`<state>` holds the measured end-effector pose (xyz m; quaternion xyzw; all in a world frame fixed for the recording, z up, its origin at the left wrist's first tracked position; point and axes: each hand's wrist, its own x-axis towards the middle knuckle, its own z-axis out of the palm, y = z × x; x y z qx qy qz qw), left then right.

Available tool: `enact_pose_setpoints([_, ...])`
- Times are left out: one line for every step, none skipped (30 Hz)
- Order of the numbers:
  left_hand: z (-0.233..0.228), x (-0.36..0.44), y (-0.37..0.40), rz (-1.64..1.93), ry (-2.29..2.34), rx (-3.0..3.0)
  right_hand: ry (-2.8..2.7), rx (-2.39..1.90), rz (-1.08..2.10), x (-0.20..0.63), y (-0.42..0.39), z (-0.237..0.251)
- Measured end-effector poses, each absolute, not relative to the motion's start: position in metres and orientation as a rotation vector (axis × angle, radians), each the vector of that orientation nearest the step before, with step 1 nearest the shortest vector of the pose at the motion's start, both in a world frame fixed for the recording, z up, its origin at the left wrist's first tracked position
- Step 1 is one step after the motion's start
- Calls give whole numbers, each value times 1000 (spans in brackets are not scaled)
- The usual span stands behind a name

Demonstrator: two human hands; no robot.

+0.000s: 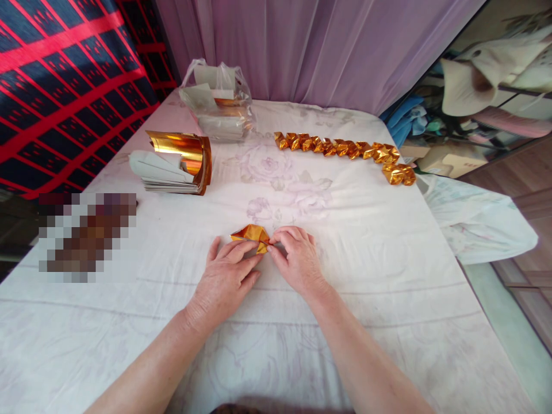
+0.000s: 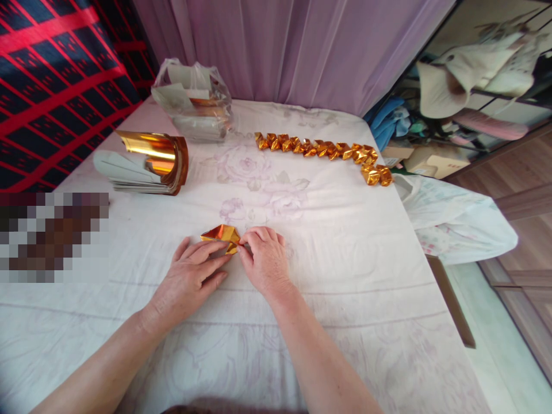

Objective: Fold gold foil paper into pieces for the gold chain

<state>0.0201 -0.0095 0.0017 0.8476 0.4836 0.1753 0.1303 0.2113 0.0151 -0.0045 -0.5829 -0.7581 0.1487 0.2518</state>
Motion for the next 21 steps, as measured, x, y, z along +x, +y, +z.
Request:
enact_pose_setpoints([1,20,-9,506,1401,2474,-2063,-1586,402,211,15,-4])
enact_pose_setpoints([1,20,-10,503,1395,2486,-2064,-1586,400,211,15,-4])
enact_pose_setpoints([0,19,-10,501,1389,2497,-2064,-1586,399,212,15,-4])
enact_pose_setpoints([-1,19,-10,500,1382,2508,-2063,-1585,399,212,15,-4])
enact_pose_setpoints([-1,18,-10,500,1378,2519,-2063,-1584,400,212,15,-5])
enact_pose_setpoints([-2,18,-10,502,1376,2530,-2063,-1583,398,211,15,-5])
enact_pose_setpoints([-2,18,-11,507,1377,2541,-2062,-1584,394,211,15,-6])
enact_pose_setpoints([-2,18,-11,513,1380,2552,-2062,-1585,387,211,14,-6])
enact_pose_setpoints([-2,18,-11,519,1384,2562,-2064,-1586,379,211,14,-7])
enact_pose_setpoints([-2,18,-11,522,1387,2570,-2066,-1589,370,211,14,-7])
enact_pose_setpoints([-1,18,-11,523,1388,2577,-2069,-1593,363,210,14,-7])
enact_pose_setpoints([-1,18,-11,521,1387,2581,-2071,-1598,357,210,14,-7])
enact_pose_setpoints([-1,18,-11,519,1386,2582,-2074,-1602,355,210,14,-7])
enact_pose_setpoints([0,18,-11,518,1385,2581,-2074,-1608,353,209,14,-7])
enact_pose_setpoints([0,18,-11,520,1385,2577,-2072,-1614,353,209,14,-7])
enact_pose_setpoints([0,18,-11,525,1386,2572,-2070,-1620,355,209,14,-7])
enact_pose_setpoints([0,18,-12,532,1388,2567,-2067,-1625,358,208,14,-6])
enact_pose_setpoints([0,19,-12,539,1389,2561,-2061,-1631,362,208,14,-6])
enact_pose_setpoints([0,19,-12,547,1389,2557,-2057,-1637,366,208,14,-5])
enact_pose_setpoints([0,19,-12,553,1388,2554,-2053,-1642,370,208,14,-5])
enact_pose_setpoints([0,19,-12,559,1386,2551,-2050,-1646,374,207,14,-4])
